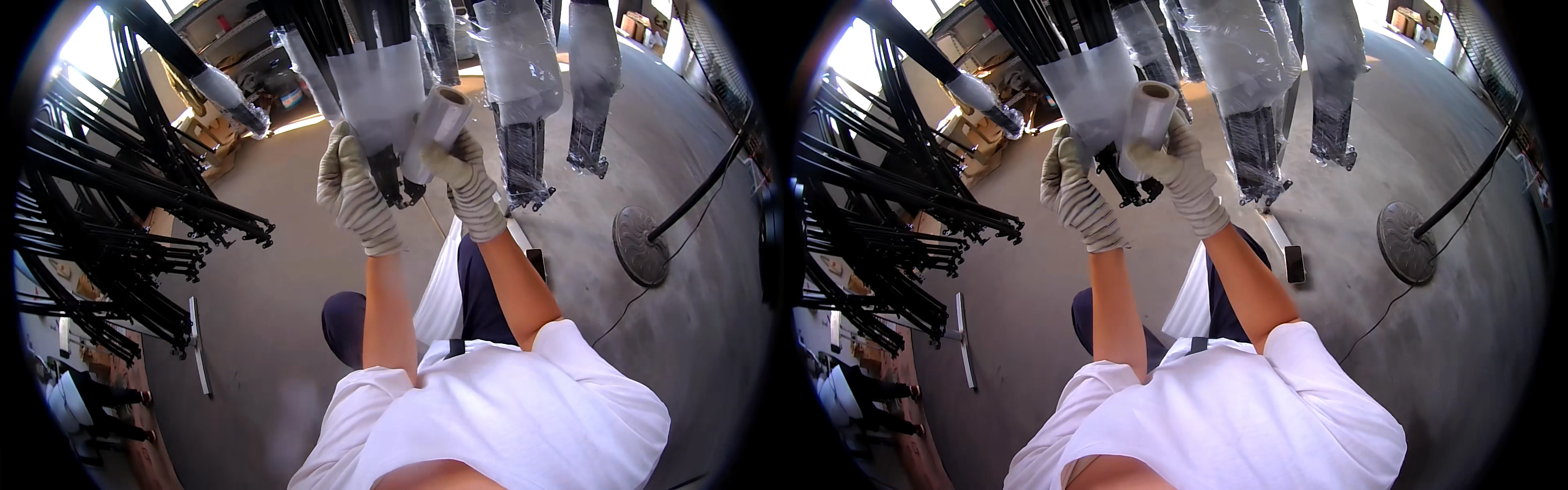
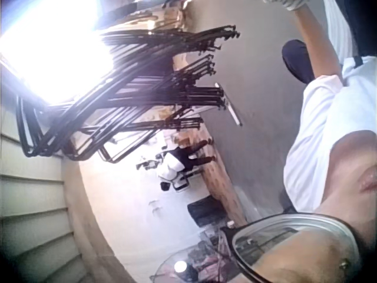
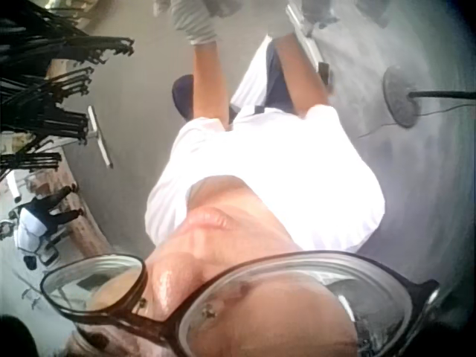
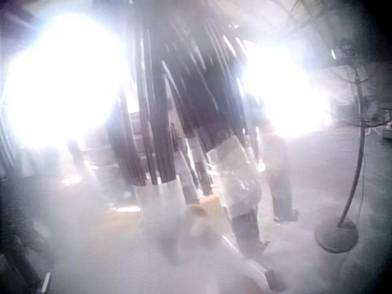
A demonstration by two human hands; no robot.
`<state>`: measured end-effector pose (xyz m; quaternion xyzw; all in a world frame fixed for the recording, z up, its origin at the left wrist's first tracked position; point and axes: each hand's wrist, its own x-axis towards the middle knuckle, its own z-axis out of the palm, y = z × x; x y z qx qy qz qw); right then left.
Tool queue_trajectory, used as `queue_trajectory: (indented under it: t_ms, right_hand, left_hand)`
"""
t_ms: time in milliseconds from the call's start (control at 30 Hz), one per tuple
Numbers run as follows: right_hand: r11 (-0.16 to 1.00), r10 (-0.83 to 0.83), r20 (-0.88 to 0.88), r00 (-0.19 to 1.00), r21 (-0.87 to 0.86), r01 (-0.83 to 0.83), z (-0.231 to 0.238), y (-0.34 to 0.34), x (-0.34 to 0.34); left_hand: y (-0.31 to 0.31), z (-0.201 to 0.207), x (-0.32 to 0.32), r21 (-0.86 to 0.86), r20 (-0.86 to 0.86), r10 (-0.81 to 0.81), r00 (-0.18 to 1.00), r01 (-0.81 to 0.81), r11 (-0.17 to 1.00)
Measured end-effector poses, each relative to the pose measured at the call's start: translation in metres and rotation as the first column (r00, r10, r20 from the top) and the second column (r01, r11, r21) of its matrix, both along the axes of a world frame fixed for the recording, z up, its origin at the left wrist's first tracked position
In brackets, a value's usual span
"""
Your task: The person wraps several black bicycle forks hanging from a rack using foam sheets and then secure them by wrapping plastic film around the foam.
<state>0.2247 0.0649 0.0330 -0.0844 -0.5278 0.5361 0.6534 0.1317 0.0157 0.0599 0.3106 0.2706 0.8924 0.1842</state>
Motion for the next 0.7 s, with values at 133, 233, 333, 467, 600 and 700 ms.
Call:
queue_trajectory:
  t_ms: [133,233,333,467,600,700]
  right_hand:
    - [0.933,0.338,-0.162,0.927,-0.075,-0.353,0.0,0.008,-0.002]
    - [0.929,0.351,-0.196,0.916,-0.046,-0.366,-0.001,0.005,-0.002]
    - [0.927,0.348,-0.201,0.916,-0.074,-0.368,0.005,0.0,-0.003]
    - [0.938,0.326,-0.134,0.936,-0.079,-0.338,0.012,-0.008,-0.008]
    - [0.931,0.337,-0.168,0.926,-0.086,-0.354,0.004,-0.006,-0.007]
    - [0.971,0.208,-0.008,0.978,-0.12,-0.208,-0.001,-0.005,-0.009]
  left_hand:
    - [-0.009,0.003,0.006,0.001,-0.064,-0.006,0.998,0.006,1.0]
    - [-0.003,0.0,0.014,0.038,-0.125,0.09,0.988,-0.086,0.996]
    - [-0.005,-0.007,0.023,0.075,-0.309,0.086,0.947,-0.066,0.995]
    - [-0.001,-0.017,0.021,0.141,-0.5,0.171,0.849,-0.114,0.983]
    - [-0.007,-0.013,0.019,0.035,-0.555,0.075,0.828,-0.067,0.997]
    - [-0.01,-0.004,0.016,0.006,-0.451,-0.098,0.887,0.112,0.994]
